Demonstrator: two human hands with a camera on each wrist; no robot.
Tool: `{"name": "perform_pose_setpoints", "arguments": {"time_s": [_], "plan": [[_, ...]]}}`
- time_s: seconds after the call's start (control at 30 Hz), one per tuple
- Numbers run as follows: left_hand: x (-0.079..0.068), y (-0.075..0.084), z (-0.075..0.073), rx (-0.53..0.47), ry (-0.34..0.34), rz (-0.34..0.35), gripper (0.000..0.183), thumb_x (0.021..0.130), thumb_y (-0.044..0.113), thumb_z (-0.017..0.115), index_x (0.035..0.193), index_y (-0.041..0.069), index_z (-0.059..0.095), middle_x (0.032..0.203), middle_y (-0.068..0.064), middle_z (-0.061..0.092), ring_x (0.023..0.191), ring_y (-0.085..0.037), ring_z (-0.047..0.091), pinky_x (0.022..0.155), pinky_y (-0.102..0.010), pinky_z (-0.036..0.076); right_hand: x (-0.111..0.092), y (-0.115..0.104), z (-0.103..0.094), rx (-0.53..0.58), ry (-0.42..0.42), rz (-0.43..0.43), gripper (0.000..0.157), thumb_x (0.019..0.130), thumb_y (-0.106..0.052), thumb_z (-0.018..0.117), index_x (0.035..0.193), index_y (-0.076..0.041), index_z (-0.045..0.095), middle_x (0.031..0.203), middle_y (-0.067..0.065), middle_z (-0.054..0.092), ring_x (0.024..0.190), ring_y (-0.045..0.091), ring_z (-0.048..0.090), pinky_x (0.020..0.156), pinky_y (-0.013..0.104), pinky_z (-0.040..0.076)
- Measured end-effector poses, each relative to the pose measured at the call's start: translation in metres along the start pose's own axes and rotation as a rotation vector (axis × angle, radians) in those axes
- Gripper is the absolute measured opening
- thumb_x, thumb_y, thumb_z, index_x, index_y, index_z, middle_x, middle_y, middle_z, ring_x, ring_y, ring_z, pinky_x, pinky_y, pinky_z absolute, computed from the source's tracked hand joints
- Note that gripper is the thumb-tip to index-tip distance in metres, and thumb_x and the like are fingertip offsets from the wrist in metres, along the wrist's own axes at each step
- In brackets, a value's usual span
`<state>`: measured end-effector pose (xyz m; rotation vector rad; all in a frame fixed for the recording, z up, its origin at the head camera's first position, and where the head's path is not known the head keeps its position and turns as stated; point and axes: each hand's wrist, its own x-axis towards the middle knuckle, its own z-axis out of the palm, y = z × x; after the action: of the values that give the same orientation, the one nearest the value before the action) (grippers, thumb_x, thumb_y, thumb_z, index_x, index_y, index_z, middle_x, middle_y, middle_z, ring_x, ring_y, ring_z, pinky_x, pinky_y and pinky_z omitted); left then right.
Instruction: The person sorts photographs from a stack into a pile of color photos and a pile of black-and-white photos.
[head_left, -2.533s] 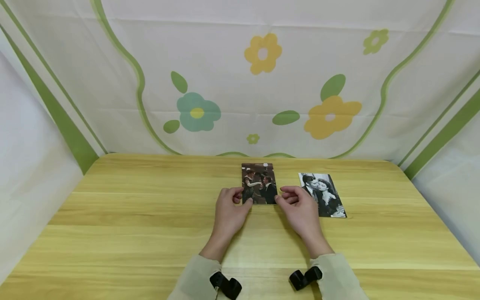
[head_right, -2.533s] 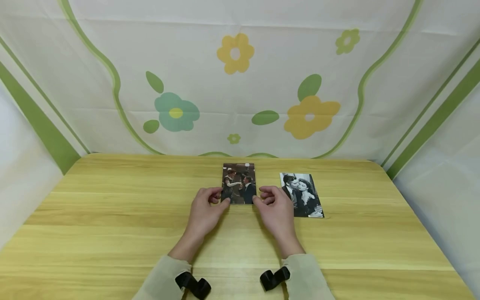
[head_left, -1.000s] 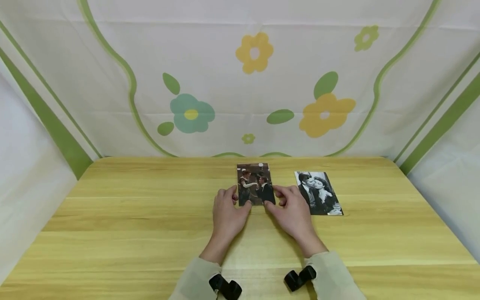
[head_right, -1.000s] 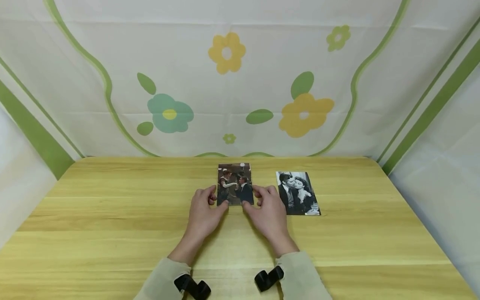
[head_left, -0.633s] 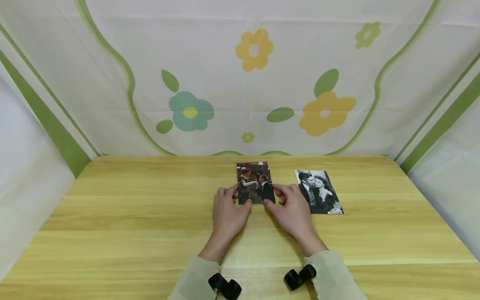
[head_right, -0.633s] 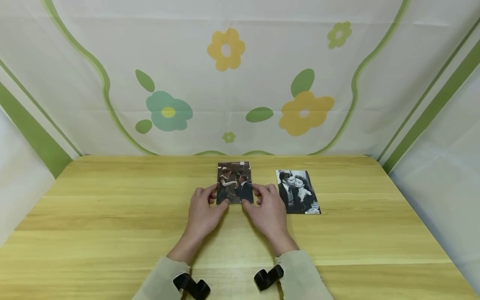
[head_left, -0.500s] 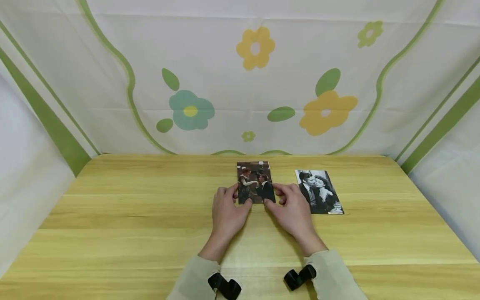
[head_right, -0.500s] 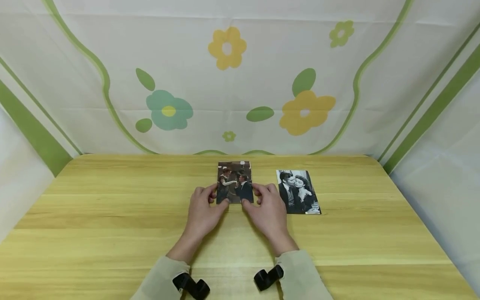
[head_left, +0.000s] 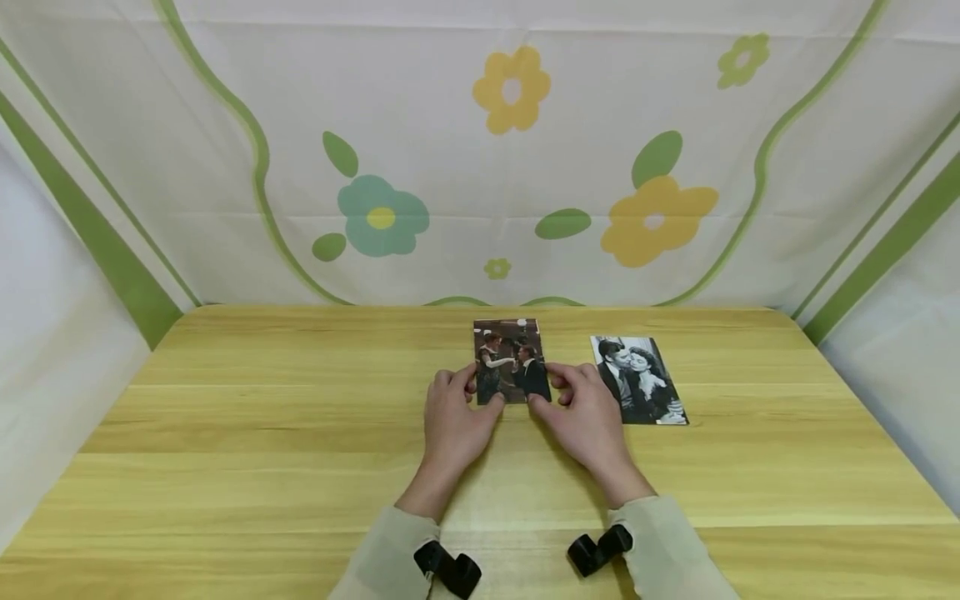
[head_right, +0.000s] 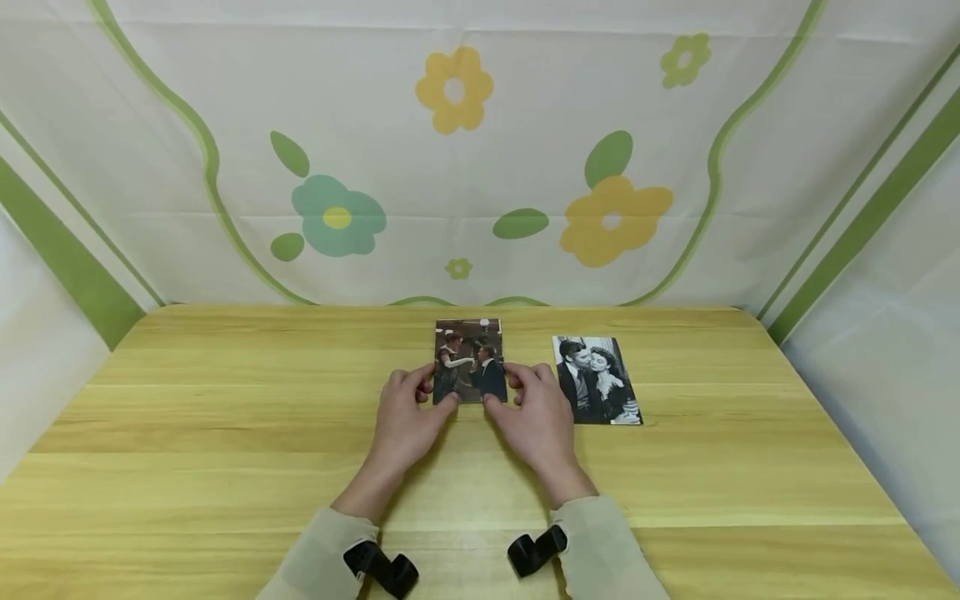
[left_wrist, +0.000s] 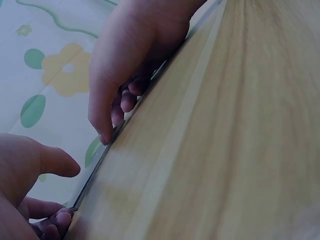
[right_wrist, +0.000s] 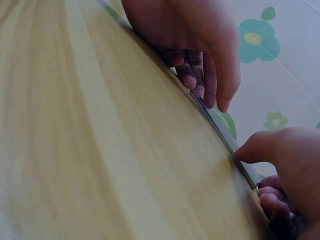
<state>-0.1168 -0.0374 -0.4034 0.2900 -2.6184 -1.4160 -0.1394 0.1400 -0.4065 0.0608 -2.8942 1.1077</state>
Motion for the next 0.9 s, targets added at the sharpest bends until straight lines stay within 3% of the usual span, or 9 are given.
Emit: {"name": "perform_pose_setpoints", "arguments": {"time_s": [0.57,0.9], "plan": [[0.0014,-0.0003,-0.0017,-0.008,-0.013,0.001,0.06,0.09,0.022,0.079,0.143,-0.003,0.065,0.102,-0.009,0.052,0.092,-0.022,0.045,0.078,-0.032,0.034,0.0029,-0.0009,0.0007,0.019,0.021,-0.005,0.056,0.093,-0.034,0.081,0.145,-0.016,0.068,0.117,0.004,0.064,0.096,0.018,0.061,0.084,0.035,0.044],[0.001,-0.0032,-0.0002,-0.105,0.0,-0.033,0.055,0.091,0.018,0.078,0.142,0.001,0.067,0.105,-0.009,0.055,0.094,-0.022,0.051,0.082,-0.033,0.041,0.0015,0.0012,0.0029,0.044,0.036,0.007,0.055,0.092,-0.033,0.082,0.143,-0.015,0.069,0.116,0.004,0.064,0.093,0.017,0.061,0.084,0.034,0.044]]}}
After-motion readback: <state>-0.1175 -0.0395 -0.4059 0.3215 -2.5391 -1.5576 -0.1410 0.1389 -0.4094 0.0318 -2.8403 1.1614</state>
